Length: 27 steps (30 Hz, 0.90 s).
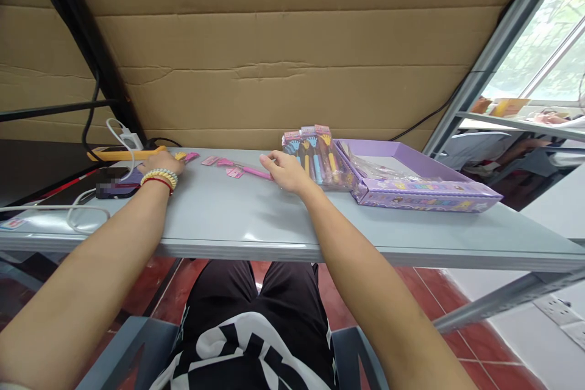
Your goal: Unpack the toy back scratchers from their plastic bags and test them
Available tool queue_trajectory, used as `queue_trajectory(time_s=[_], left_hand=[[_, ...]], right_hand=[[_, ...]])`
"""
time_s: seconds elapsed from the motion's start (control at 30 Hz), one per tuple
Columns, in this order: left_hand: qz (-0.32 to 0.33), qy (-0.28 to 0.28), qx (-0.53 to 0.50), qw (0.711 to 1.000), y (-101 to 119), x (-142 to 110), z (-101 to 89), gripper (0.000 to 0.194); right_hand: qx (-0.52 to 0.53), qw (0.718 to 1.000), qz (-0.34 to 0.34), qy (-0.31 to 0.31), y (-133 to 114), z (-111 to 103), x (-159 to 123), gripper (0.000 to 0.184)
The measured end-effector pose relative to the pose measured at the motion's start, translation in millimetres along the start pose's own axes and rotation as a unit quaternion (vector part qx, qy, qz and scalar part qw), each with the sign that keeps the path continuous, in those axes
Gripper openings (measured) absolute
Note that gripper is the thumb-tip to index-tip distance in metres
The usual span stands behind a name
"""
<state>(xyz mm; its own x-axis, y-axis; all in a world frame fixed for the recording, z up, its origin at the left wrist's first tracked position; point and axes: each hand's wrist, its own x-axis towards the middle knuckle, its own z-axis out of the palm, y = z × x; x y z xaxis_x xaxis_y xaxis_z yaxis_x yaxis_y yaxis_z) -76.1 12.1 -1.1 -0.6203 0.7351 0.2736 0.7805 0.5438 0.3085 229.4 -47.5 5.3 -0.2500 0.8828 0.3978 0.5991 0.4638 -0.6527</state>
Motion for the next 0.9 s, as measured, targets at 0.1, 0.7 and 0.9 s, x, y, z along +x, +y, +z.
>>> queue_trajectory(time_s=[0.1,0.7,0.9], left_hand=[[0.008,-0.015,-0.002,1.0,0,1,-1.1,0.046],[0.321,-0.099,-0.044,0.941,50,-48,5.5,0.034],[0.327,-0.147,-0.058,0.932,53,-56,1.8,0.029]], right_hand=[[-0.102,0.994,-0.024,0.031,4,2,1,0.031],[-0.416,0.9,-0.017,-0.127,9,28,11,0.038],[-0.415,0.9,-0.014,-0.133,8,26,10,0.036]])
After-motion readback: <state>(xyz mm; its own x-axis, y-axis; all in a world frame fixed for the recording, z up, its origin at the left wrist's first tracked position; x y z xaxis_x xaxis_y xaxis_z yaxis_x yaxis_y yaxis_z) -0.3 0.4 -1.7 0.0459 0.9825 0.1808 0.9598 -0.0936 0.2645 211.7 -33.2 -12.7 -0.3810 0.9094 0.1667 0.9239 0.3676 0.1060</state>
